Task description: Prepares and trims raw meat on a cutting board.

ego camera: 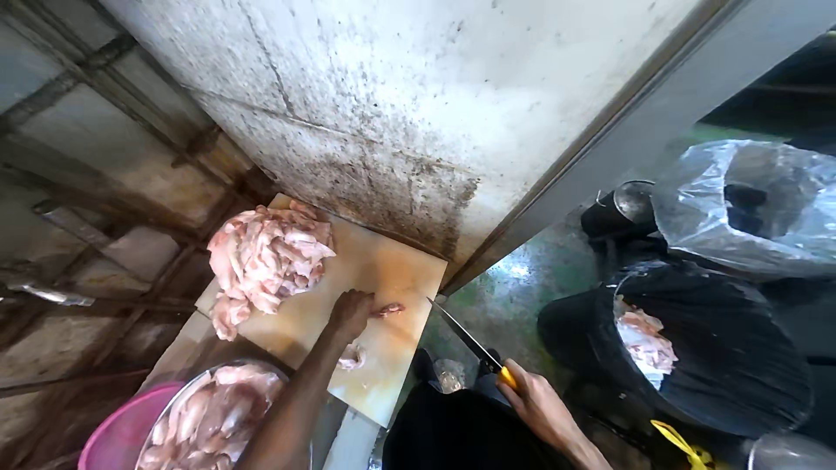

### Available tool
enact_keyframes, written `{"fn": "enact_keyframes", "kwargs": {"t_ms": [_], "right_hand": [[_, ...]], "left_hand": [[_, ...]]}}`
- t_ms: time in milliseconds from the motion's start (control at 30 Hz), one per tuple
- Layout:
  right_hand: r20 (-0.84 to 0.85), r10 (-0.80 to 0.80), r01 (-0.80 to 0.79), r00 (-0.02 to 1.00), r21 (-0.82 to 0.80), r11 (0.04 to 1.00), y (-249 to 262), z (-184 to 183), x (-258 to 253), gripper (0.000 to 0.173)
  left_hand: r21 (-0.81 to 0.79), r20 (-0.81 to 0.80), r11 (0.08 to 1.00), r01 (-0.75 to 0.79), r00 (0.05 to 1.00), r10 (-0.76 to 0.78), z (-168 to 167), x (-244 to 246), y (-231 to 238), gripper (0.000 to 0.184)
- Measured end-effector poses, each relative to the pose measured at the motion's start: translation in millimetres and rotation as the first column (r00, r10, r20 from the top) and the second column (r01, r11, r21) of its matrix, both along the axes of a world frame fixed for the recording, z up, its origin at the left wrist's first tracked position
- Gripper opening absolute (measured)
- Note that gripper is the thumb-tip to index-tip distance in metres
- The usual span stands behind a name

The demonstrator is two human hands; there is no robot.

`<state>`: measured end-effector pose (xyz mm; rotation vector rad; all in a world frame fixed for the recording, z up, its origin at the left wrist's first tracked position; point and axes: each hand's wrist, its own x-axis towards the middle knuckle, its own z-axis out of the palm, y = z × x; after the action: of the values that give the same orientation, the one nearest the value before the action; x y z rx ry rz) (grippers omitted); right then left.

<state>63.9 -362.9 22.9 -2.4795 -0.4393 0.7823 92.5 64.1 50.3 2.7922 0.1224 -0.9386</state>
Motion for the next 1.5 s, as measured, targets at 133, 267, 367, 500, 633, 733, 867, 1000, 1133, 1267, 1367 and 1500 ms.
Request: {"fn": "enact_keyframes", "kwargs": {"t_ms": [133, 267, 367, 500, 633, 733, 867, 1000, 1133, 1267, 1367, 1500], "right_hand": [[0.017, -0.018, 0.017, 1.000, 0.017, 1.000, 2, -1, 3, 0.032], [0.022, 0.005, -0.005, 1.000, 0.009, 1.000, 6, 3, 6, 0.031], [0.020, 0.021, -0.021, 1.000, -0.003, 1.000, 8, 7, 10, 0.031], [0.027, 0.024, -0.024, 0.999, 0.011, 1.000, 11, 6, 14, 0.031], [0.031, 0.063, -0.063, 0.998, 0.007, 0.998, 20, 4, 18, 0.032], [0.038, 0.079, -0.079, 0.996, 0.002, 0.997, 27, 6, 19, 0.033], [0.046, 0.082, -0.083, 0.996, 0.011, 0.997, 33, 5, 16, 0.034], [0.007, 0.133, -0.132, 0.991, -0.059, 0.989, 38, 4, 15, 0.037], [-0.066, 0.190, -0.199, 0.980, -0.161, 0.967, 61, 9, 21, 0.038], [-0.125, 0.289, -0.310, 0.949, -0.225, 0.923, 101, 19, 29, 0.040], [-0.134, 0.335, -0.359, 0.933, -0.258, 0.897, 127, 24, 30, 0.043], [-0.104, 0.416, -0.426, 0.904, -0.313, 0.849, 143, 21, 32, 0.040]], "left_hand": [[-0.083, -0.031, 0.997, 0.002, 1.000, -0.005, 4, -1, 5, 0.028], [-0.008, -0.018, 1.000, 0.024, 1.000, -0.024, 5, -13, -1, 0.027], [-0.043, 0.002, 0.998, -0.045, 0.999, 0.045, 4, -19, 6, 0.030], [-0.277, 0.236, 0.937, -0.214, 0.930, 0.282, 12, -14, 17, 0.022], [-0.347, 0.599, 0.916, -0.203, 0.703, 0.383, 30, -4, 6, 0.011], [-0.421, 0.694, 0.890, -0.174, 0.570, 0.440, 20, -14, -7, 0.013], [-0.386, 0.414, 0.851, -0.356, 0.757, 0.505, -22, -56, -35, 0.027], [-0.383, 0.436, 0.742, -0.550, 0.601, 0.670, -47, -94, -58, 0.027], [-0.402, 0.404, 0.599, -0.693, 0.452, 0.795, -45, -100, -67, 0.028], [-0.404, 0.361, 0.566, -0.719, 0.443, 0.820, -48, -85, -71, 0.033], [-0.380, 0.336, 0.558, -0.737, 0.452, 0.826, -46, -76, -70, 0.032], [-0.364, 0.322, 0.535, -0.763, 0.436, 0.840, -45, -78, -69, 0.023]]}}
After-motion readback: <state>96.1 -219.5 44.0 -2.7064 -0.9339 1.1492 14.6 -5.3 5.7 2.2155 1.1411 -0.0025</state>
